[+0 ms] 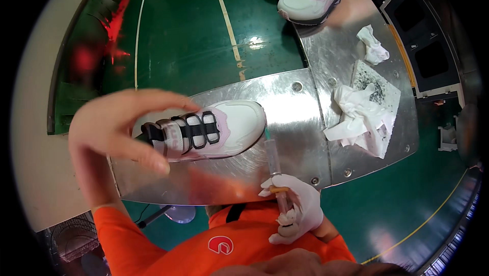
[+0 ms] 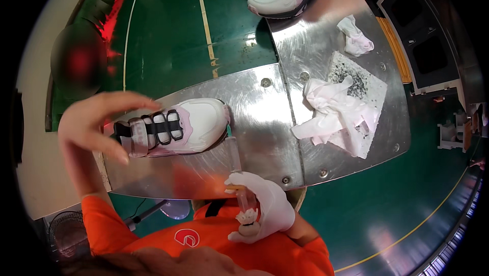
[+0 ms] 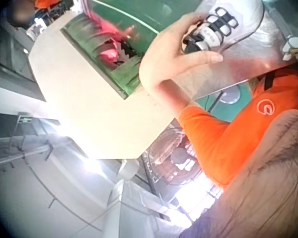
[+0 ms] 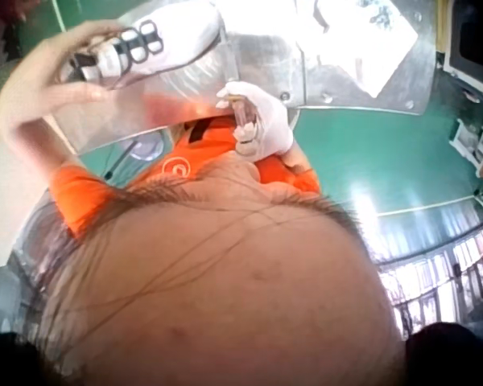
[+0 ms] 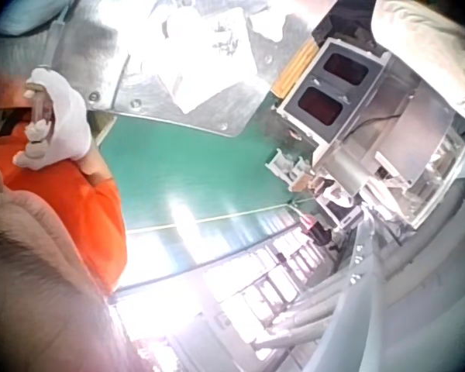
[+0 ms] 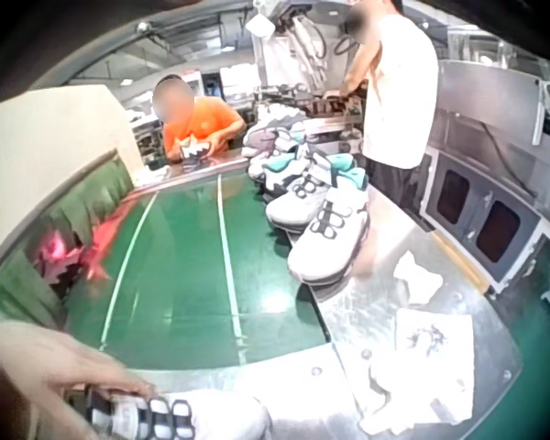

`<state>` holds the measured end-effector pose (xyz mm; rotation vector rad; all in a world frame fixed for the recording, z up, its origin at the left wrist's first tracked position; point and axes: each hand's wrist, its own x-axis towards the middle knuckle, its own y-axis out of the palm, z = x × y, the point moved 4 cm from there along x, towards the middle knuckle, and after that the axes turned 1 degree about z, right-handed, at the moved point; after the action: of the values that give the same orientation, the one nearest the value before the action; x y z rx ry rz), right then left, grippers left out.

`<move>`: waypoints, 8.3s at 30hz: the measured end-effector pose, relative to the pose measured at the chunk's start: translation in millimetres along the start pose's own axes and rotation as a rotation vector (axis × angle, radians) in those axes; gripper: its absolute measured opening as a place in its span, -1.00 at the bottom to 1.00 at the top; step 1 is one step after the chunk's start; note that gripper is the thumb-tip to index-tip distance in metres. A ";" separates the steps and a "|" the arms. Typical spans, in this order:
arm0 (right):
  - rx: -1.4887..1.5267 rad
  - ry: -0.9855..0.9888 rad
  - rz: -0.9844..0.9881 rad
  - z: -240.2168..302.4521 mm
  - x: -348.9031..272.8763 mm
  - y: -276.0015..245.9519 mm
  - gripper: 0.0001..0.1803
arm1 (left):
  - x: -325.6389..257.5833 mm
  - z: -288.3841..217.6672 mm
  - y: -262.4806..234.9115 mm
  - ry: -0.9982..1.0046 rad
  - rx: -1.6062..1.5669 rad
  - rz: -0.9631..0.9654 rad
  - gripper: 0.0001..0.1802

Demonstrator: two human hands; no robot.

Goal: The person uses a syringe to apply a clear liquid adhesive to the seams of a white and grey sneaker. They hold the shoe with one hand and carefully trace the glue along the edges of the sole and upper. After treating one shoe, they place it on a green conveyor belt and pick up another shoe to repeat the process.

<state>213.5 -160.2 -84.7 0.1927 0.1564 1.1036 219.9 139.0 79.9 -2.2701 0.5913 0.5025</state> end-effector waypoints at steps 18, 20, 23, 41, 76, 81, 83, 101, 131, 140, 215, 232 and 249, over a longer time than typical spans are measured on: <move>0.489 -0.333 0.271 89.8 6.6 -2.2 0.32 | 3.0 -27.1 24.4 0.168 -0.333 -0.257 -0.44; 0.405 -0.345 0.370 116.1 21.7 4.0 0.34 | -22.6 -20.8 22.5 0.407 -0.479 -0.423 -0.40; 0.194 -0.372 0.507 152.9 56.0 23.6 0.31 | -52.9 12.1 39.6 0.625 -0.663 -0.683 -0.40; 0.341 0.016 0.285 85.2 122.0 40.2 0.28 | -43.5 129.5 84.1 0.528 -1.351 -1.264 -0.56; 0.356 -0.131 0.171 71.3 81.0 7.5 0.15 | -35.6 140.9 90.5 0.455 -1.565 -1.278 -0.64; -0.092 -0.150 -0.304 88.9 111.6 7.6 -0.12 | -37.5 135.3 88.6 0.445 -1.506 -1.309 -0.62; -0.284 -0.229 -0.374 90.1 126.6 17.8 -0.18 | -40.8 134.3 88.6 0.439 -1.469 -1.335 -0.61; -0.463 -0.154 -0.384 66.5 158.1 59.5 -0.15 | -42.5 131.6 90.8 0.480 -1.461 -1.320 -0.61; -0.754 -0.277 -0.409 89.5 167.0 41.0 -0.18 | -45.5 122.2 88.4 0.461 -1.393 -1.345 -0.58; -1.232 -0.599 -0.330 107.0 174.8 77.6 -0.18 | -44.9 126.5 89.0 0.489 -1.387 -1.341 -0.59; -0.978 -0.180 -0.917 16.8 6.0 -38.1 0.05 | -116.4 374.2 -95.9 -0.016 -1.200 -1.915 -0.44; -0.900 -0.156 -0.946 2.2 0.2 -41.0 -0.02 | -89.1 459.7 -68.0 0.004 -1.426 -2.057 -0.32; -0.866 -0.236 -1.027 17.5 8.9 -25.0 -0.05 | -100.4 452.2 -61.6 0.009 -1.369 -2.032 -0.32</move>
<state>243.0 -164.5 -73.8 -0.4993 -0.4077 0.0504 91.1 534.1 -133.6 -2.4013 -2.5518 -0.3557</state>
